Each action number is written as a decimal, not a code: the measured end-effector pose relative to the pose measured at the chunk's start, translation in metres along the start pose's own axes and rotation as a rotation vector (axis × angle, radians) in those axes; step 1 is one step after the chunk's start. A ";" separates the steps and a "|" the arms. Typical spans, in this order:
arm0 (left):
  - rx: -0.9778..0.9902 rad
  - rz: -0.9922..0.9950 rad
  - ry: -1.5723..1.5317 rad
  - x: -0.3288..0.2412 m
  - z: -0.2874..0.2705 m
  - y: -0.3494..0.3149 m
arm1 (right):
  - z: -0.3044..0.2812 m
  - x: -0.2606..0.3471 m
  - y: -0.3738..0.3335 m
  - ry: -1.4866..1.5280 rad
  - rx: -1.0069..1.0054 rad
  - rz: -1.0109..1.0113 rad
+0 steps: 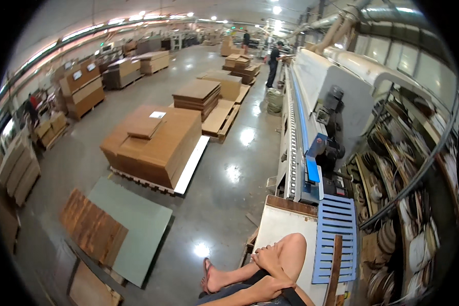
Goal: The person scrapes and trims the edges of wooden pieces using a knife, then handles and arranges several wooden planks on the workbench.
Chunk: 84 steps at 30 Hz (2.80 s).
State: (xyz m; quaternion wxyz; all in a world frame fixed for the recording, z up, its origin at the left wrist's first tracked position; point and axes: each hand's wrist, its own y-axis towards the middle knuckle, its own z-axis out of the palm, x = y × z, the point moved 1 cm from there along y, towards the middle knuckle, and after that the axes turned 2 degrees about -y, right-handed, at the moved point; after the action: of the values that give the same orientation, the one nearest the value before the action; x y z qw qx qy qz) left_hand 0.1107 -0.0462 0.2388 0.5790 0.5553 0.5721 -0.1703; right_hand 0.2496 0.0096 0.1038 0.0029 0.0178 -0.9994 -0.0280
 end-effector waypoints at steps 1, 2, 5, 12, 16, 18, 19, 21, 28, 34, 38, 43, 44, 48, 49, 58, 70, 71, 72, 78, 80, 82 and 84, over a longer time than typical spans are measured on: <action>-0.023 -0.021 -0.004 0.002 -0.001 -0.002 | 0.001 0.002 0.001 0.015 -0.014 0.026; -0.007 -0.041 0.020 0.004 -0.001 -0.005 | 0.003 0.003 0.002 0.019 0.022 0.031; 0.011 -0.068 -0.032 -0.003 -0.005 -0.006 | 0.013 -0.002 -0.001 0.035 0.008 0.031; 0.031 -0.059 0.003 0.005 0.004 -0.019 | 0.006 0.004 0.002 0.045 0.016 0.063; 0.042 -0.070 0.004 0.006 0.005 -0.020 | 0.007 0.004 0.002 0.039 0.026 0.076; 0.023 -0.073 0.015 0.005 0.004 -0.020 | 0.007 0.004 0.002 0.035 0.038 0.075; 0.020 -0.073 0.001 0.004 0.003 -0.020 | 0.007 0.004 0.003 0.033 0.052 0.077; 0.013 -0.070 -0.013 0.002 0.003 -0.020 | 0.008 0.005 0.002 0.032 0.056 0.079; -0.053 -0.076 0.033 0.000 0.007 -0.021 | 0.010 0.003 0.000 0.045 0.045 0.082; -0.061 -0.068 0.044 -0.009 0.002 -0.016 | 0.015 0.000 0.003 0.045 0.061 0.085; 0.010 -0.086 0.052 0.007 0.006 -0.021 | 0.011 -0.002 0.005 0.045 0.068 0.090; -0.004 -0.061 0.028 0.009 0.008 -0.024 | 0.015 0.000 0.003 0.028 0.012 0.094; -0.006 -0.074 0.017 0.010 0.006 -0.024 | 0.018 0.002 0.004 0.035 0.023 0.087; -0.130 -0.032 0.108 -0.025 -0.004 -0.018 | 0.014 0.005 0.000 0.031 0.018 0.093; -0.109 -0.049 0.098 -0.028 -0.006 -0.018 | 0.013 0.004 0.000 0.039 0.025 0.099; -0.111 -0.073 0.069 -0.027 -0.008 -0.012 | 0.014 0.000 0.005 0.040 0.073 0.099; -0.068 -0.041 0.057 -0.007 0.005 -0.022 | 0.011 0.001 -0.002 0.048 0.079 0.126; -0.020 -0.032 0.013 0.005 0.010 -0.027 | 0.010 0.002 -0.002 0.045 0.091 0.116; -0.037 -0.032 0.012 0.004 0.010 -0.027 | 0.007 0.004 0.000 0.106 0.109 0.154; -0.114 0.011 0.064 0.003 0.012 -0.026 | -0.026 0.002 0.040 1.303 0.263 0.222; -0.071 0.033 0.139 -0.001 0.008 -0.020 | -0.106 0.018 0.044 1.449 0.177 0.251; -0.058 -0.035 0.197 -0.003 0.000 -0.015 | -0.169 0.020 0.040 1.483 0.094 0.140; -0.213 0.008 0.103 -0.014 -0.028 -0.014 | -0.214 0.008 0.033 1.486 0.110 -0.166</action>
State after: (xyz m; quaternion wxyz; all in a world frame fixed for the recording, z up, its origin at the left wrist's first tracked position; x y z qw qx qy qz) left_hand 0.0821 -0.0336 0.2524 0.6053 0.5010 0.6137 -0.0774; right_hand 0.2415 0.0306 0.3198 0.6741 0.1076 -0.7296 0.0414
